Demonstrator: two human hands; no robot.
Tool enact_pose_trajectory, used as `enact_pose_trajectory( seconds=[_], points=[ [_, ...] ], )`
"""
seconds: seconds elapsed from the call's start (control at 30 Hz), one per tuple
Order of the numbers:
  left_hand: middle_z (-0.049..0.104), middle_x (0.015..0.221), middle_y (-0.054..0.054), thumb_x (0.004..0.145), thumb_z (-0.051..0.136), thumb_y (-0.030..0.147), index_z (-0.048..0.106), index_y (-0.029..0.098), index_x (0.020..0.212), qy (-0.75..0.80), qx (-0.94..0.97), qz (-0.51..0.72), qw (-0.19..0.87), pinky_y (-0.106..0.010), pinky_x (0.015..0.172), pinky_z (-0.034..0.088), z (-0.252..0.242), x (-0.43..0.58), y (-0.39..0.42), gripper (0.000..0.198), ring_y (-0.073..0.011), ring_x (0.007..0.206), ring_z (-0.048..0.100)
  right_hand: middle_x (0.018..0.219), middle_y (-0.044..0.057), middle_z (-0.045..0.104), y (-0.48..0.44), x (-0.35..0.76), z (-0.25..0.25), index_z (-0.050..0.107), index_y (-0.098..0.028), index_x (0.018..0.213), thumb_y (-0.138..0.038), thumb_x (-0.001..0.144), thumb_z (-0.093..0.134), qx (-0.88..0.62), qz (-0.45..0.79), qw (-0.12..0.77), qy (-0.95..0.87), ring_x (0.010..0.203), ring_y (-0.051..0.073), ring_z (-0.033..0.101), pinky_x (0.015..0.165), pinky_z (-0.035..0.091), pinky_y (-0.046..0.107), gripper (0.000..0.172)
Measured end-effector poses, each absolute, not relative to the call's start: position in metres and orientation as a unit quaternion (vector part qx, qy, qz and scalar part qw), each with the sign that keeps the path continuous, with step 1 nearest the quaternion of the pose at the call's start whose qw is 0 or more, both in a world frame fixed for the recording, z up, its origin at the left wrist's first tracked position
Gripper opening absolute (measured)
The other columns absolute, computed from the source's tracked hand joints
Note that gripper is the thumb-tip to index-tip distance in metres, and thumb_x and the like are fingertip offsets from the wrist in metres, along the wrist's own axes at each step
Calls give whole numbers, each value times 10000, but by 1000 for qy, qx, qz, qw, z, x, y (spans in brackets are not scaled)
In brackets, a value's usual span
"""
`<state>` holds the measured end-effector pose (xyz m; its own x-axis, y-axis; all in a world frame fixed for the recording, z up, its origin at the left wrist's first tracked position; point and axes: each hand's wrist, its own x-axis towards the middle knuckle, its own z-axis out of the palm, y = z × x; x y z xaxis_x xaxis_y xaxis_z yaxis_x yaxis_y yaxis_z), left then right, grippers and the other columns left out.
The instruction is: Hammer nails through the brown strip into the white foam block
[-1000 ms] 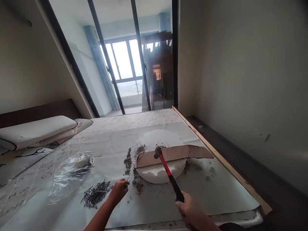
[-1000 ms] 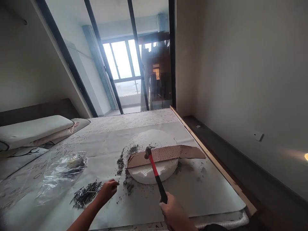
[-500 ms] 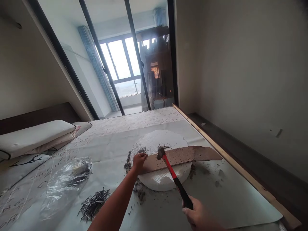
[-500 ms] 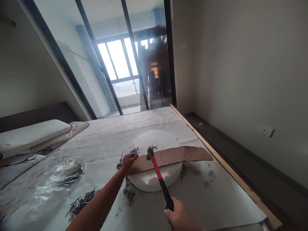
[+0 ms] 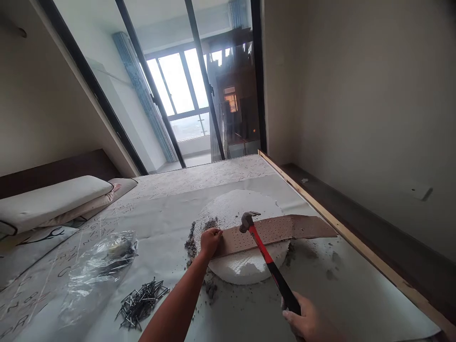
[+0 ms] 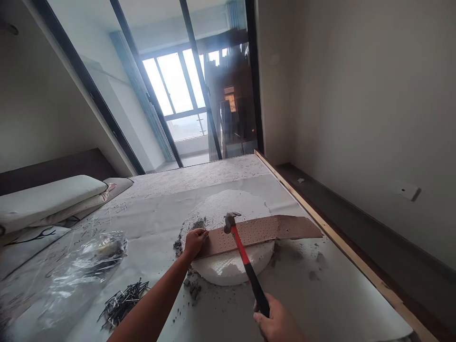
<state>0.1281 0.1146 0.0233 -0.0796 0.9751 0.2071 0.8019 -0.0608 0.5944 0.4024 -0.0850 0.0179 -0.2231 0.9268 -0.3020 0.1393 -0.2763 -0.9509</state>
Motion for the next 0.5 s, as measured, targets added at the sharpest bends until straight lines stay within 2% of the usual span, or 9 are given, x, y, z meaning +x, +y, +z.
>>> enact_pose_trajectory(
  seconds=[0.23, 0.4, 0.5],
  points=[
    [694, 806, -50, 765, 563, 295, 678, 180, 714, 660, 670, 316, 129, -267, 698, 385, 14, 128, 112, 170, -175, 775, 597, 479, -102, 266, -88, 394, 16, 444, -213, 747, -404, 638, 536, -520, 632, 320, -478, 420, 80, 298, 448, 259, 220, 239],
    [660, 830, -51, 786, 554, 282, 673, 177, 696, 655, 679, 314, 111, -263, 681, 375, 8, 128, 108, 183, -169, 773, 584, 444, -129, 237, -77, 386, 23, 395, -223, 734, -431, 615, 494, -536, 630, 309, -469, 332, 36, 176, 350, 174, 198, 259],
    [650, 849, -57, 800, 543, 292, 672, 172, 703, 657, 683, 300, 108, -262, 645, 363, 7, 128, 106, 201, -162, 734, 576, 423, -134, 235, -67, 380, 47, 374, -231, 726, -436, 617, 464, -571, 592, 278, -496, 286, 35, 165, 298, 136, 192, 249]
  ],
)
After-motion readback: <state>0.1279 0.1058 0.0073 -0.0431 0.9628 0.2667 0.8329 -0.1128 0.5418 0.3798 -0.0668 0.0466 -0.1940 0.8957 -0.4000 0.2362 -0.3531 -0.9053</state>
